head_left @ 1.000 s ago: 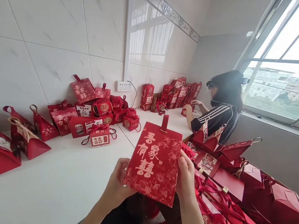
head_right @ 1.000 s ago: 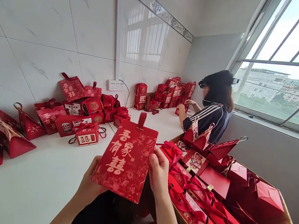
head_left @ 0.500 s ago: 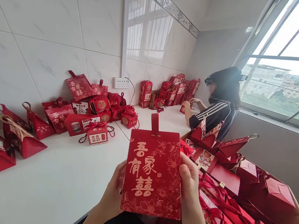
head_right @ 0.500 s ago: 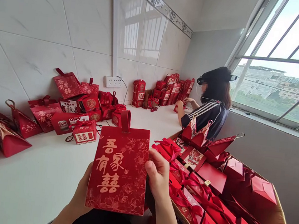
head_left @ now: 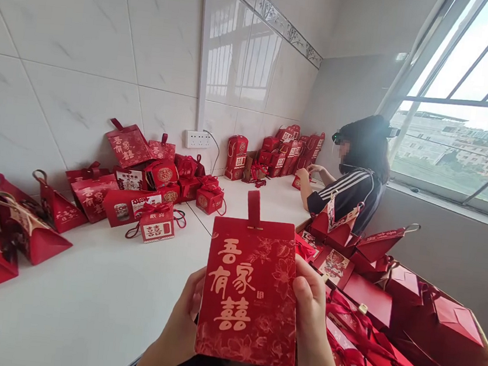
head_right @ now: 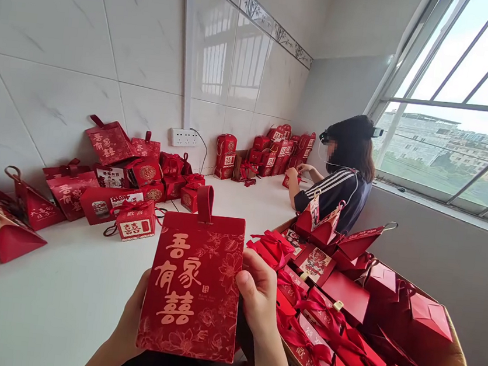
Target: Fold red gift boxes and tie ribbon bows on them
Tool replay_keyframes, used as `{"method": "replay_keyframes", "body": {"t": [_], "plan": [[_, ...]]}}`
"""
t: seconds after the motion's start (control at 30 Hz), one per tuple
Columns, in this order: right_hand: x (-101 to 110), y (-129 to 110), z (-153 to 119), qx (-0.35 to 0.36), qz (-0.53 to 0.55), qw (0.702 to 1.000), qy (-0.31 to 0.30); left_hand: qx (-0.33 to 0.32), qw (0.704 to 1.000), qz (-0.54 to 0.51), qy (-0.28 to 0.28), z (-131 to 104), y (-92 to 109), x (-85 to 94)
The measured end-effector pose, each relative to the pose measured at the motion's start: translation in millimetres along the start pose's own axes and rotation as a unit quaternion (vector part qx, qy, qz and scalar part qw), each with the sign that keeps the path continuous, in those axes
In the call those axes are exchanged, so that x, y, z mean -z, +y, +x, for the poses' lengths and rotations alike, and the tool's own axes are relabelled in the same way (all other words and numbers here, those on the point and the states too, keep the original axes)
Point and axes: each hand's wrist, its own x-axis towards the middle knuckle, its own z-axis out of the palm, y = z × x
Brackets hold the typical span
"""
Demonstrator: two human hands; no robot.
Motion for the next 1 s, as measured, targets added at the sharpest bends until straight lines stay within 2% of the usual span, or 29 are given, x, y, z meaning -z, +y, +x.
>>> {"method": "replay_keyframes", "body": {"t": [0.5, 0.7, 1.0], "plan": [[0.2, 0.7, -1.4, 0.02, -0.004, 1.0, 0.001, 0.078, 0.993, -0.094, -0.006, -0.2, 9.2, -2.1], [2.7, 3.2, -1.5, 0.045, -0.014, 0.999, -0.011, 0.086, 0.988, -0.125, 0.03, -3.5, 15.3, -9.7], [6.3, 1.7, -0.8, 0.039, -0.046, 0.998, 0.019, 0.092, 0.989, -0.117, 0.012, 3.2, 12.6, -14.8]]}}
